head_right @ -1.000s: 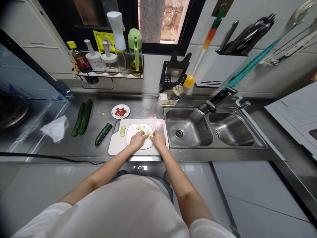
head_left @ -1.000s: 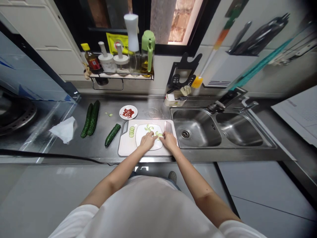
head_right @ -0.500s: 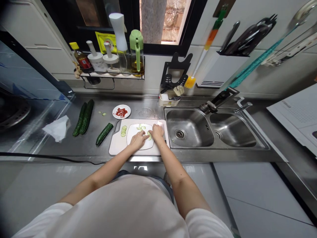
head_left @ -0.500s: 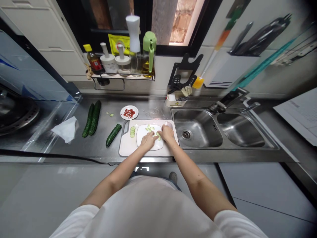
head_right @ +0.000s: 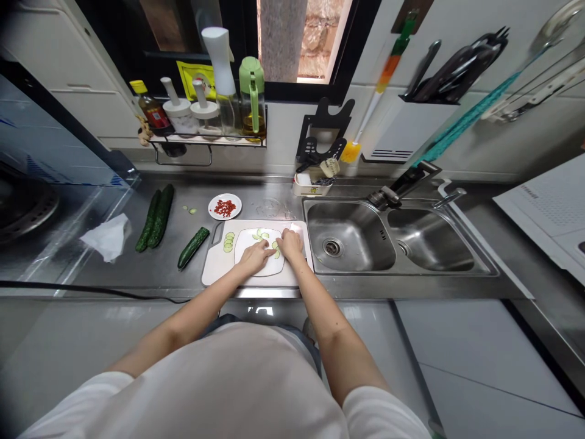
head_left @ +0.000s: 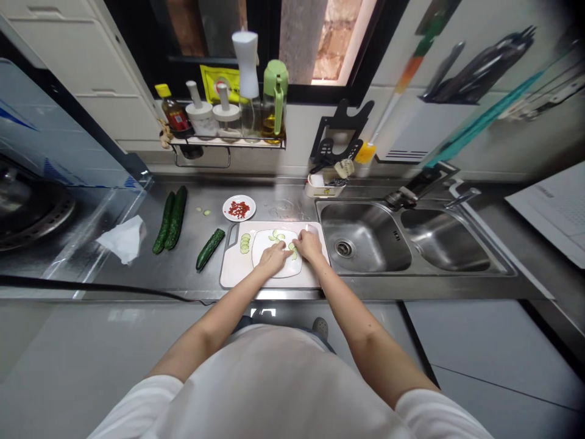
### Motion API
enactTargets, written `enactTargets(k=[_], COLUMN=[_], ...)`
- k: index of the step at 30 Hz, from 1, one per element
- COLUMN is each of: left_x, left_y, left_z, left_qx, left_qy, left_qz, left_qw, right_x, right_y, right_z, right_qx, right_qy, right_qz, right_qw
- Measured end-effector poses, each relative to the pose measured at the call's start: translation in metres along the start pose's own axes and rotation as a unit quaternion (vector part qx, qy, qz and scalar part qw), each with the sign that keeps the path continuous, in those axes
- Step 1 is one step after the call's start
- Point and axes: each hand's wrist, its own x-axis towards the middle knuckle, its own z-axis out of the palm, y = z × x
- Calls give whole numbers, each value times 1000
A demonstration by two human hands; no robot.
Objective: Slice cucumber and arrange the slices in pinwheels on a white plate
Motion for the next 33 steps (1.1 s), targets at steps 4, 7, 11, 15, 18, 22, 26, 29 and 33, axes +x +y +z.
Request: enactTargets(k=[4,7,11,15,18,22,26,29,33], left_x=[2,5,9,6,-1,-15,-31,-46,-68], left_y=[-2,-4,-4,-2,0,0,-8,-22,-46], left_z=[0,1,6,11,11,8,5,5,7], left_qx=[-37,-85,-150,-189,-211,-238,-259,-257,-233], left_qy=[5,17,54,110,140,167,205,242,270], left_qz=[-9,-23,-53,-80,-82,-82,-96,-129,-192], left_qw=[999,996,986,972,964,953,939,927,914], right_x=[-7,-17,-33,-49,-61,-74,-81,-83,-86], right_y=[10,16,21,22,18,11,8,10,13], right_z=[-2,-2,0,5,10,15,19,21,23], right_qx=[36,68,112,154,176,186,188,188,186], right_qy=[41,78,125,157,156,147,142,141,144], right_qz=[6,-1,-35,-65,-94,-117,-119,-114,-111], right_qw=[999,995,985,973,967,964,965,965,966])
